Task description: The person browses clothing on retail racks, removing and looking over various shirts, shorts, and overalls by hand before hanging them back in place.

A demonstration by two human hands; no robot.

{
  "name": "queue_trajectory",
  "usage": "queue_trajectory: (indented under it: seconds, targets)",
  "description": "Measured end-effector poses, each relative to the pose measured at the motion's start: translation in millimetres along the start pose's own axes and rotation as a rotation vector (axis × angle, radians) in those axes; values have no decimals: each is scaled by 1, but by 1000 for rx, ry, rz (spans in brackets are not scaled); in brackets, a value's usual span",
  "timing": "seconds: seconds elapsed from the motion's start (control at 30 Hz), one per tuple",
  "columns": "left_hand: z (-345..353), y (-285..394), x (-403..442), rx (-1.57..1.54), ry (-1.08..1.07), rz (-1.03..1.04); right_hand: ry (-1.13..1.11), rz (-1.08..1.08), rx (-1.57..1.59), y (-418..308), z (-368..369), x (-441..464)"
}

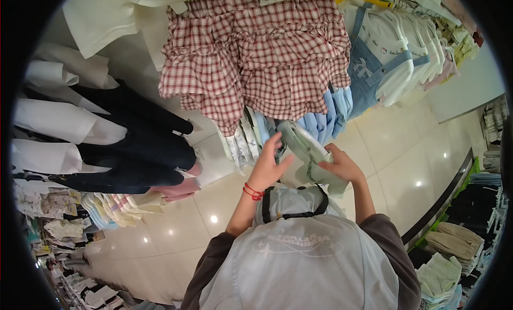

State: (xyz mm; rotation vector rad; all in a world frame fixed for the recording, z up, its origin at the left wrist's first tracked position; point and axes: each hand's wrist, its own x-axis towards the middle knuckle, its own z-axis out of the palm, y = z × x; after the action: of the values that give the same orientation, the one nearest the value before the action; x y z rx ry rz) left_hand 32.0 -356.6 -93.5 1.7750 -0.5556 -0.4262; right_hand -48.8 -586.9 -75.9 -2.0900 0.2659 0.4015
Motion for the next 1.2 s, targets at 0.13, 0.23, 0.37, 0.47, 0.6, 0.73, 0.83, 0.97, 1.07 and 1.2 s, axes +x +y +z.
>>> queue_trajectory:
  seconds: [0.13, 0.23, 0.37, 0.47, 0.6, 0.73, 0.83, 0.97, 1.07, 1.2]
  targets:
    - [-34, 26, 39, -237, 177, 117, 56, -56, 20, -13, 17, 6]
    - [-54, 58, 66, -371, 207, 161, 146, -109, 89, -12, 34, 28]
    - [-58, 77, 92, -395, 219, 179, 220, -155, 268, -8, 58, 61]
    - [-62, 72, 108, -436, 198, 144, 246, -126, 252, -17, 66, 85]
    - [-62, 53, 103, -392, 133, 181, 268, -124, 155, -18, 75, 109]
    - [-62, 40, 94, -297, 39, 297, 248, -90, 179, -28, 80, 116]
    - [-66, 48, 83, -205, -16, 323, 289, -119, 182, -36, 89, 125]
    - [-66, 52, 73, -203, -33, 333, 441, -303, 171, -44, 95, 149]
    - [-68, 54, 63, -150, -100, 338, 372, -242, 290, -68, 85, 147]
    - [-72, 63, 48, -101, -145, 337, 222, -321, 215, -38, 93, 173]
